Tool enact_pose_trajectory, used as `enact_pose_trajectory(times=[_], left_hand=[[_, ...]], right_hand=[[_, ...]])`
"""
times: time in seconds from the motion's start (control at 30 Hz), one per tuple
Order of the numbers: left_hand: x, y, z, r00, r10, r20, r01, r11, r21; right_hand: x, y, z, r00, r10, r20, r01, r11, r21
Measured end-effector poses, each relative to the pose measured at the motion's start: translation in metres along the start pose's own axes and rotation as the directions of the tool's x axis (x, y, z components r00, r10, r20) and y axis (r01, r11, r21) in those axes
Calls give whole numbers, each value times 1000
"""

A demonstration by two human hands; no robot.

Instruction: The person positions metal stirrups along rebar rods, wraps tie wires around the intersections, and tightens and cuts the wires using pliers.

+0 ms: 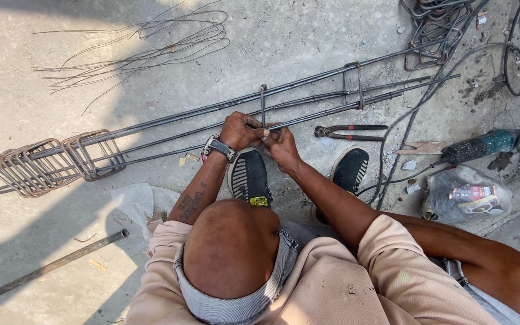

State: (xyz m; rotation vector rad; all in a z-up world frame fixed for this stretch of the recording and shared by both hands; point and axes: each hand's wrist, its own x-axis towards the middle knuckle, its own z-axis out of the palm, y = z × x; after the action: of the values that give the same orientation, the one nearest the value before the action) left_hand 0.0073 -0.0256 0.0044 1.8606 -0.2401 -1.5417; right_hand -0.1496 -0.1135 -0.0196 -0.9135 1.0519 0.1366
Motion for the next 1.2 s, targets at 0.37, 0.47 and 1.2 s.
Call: enact_pose_trajectory(times=[0.37, 0.47, 1.2], left_hand=[[-2, -15, 13, 967, 215, -139, -175, 952, 252], [-5, -9, 10, 977, 174, -123, -136, 954, 267], [14, -20, -6, 917, 378, 130, -393, 910, 130]], right_hand=[[-17, -5, -14, 997, -78, 0, 68, 867, -493], [-18, -14, -21, 984, -149, 98, 178, 819, -545], [-19, -79, -28, 873, -291, 392, 456, 200, -867]])
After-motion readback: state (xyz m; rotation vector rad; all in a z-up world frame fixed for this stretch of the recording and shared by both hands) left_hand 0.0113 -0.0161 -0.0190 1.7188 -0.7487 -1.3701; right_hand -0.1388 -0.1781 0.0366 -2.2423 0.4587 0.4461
